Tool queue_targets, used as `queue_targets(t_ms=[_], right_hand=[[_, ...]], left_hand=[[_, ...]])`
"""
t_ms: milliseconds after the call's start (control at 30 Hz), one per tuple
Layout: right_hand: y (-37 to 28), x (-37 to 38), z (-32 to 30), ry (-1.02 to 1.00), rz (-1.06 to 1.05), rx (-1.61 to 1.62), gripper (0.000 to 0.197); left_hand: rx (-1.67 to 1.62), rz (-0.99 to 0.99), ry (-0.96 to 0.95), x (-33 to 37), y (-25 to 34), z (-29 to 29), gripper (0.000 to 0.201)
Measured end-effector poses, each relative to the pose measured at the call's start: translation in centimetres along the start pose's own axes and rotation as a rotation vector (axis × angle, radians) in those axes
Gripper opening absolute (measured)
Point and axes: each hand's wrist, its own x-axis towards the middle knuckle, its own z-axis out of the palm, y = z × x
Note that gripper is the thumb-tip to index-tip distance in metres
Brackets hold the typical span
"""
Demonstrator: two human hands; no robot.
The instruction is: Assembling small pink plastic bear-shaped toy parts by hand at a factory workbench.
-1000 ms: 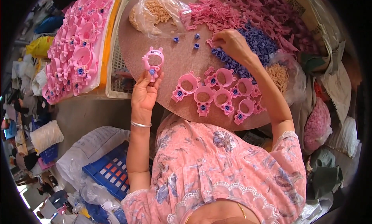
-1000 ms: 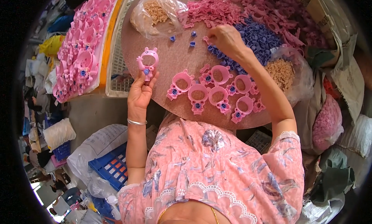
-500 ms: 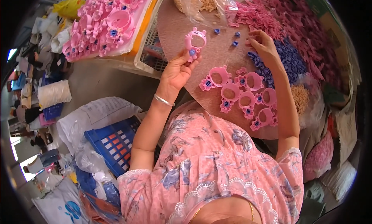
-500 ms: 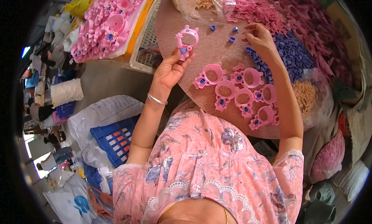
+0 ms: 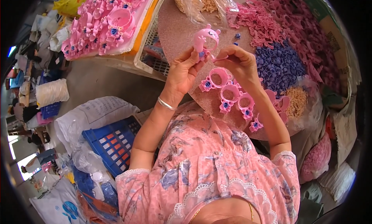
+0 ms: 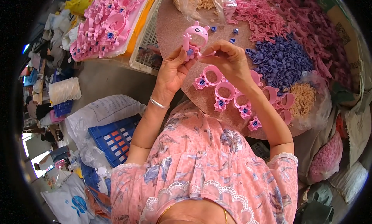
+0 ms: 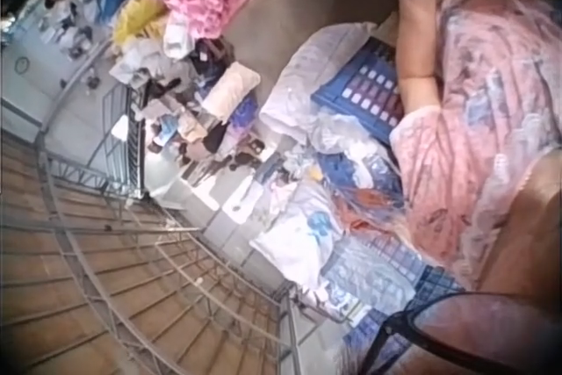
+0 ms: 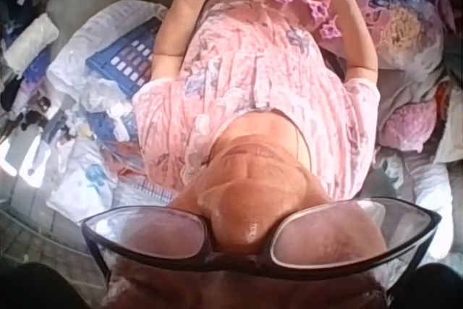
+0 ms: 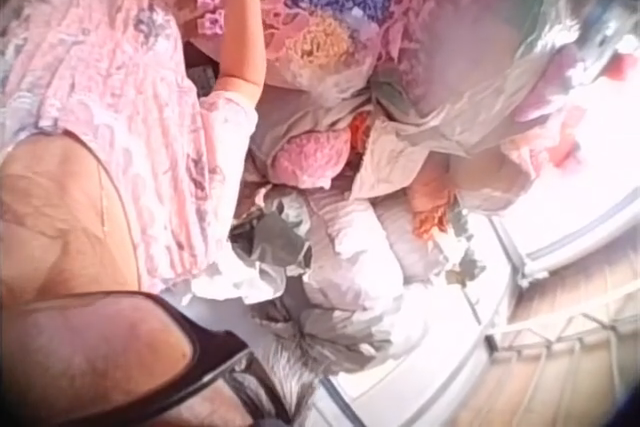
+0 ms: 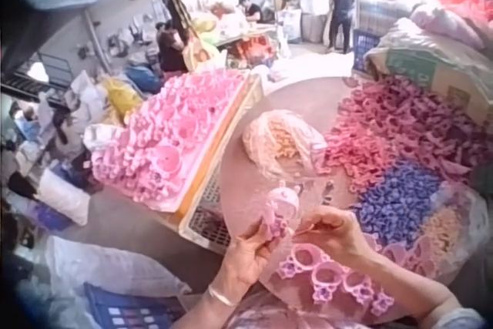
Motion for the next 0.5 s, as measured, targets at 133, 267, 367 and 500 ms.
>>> queue_targets(t_ms=[133,267,367,500], right_hand=[[0.5,0.0,0.0,0.012,0.095,0.046,0.015],[0.7,0.1,-0.1,0.042,0.129,0.105,0.015],[0.1,0.1,0.1,0.046,0.202,0.114,0.016],[-0.5,0.0,1.0,0.130,0.294,0.194,0.019]], left_hand=[[0.048,0.034,-0.031,-0.1,-0.6,-0.1,0.025],[0.065,0.068,-0.077,-0.4,-0.7,0.1,0.027],[0.093,0.112,-0.085,-0.7,-0.7,0.7,0.028],[0.170,0.178,-0.093,-0.7,-1.0,0.3,0.030]])
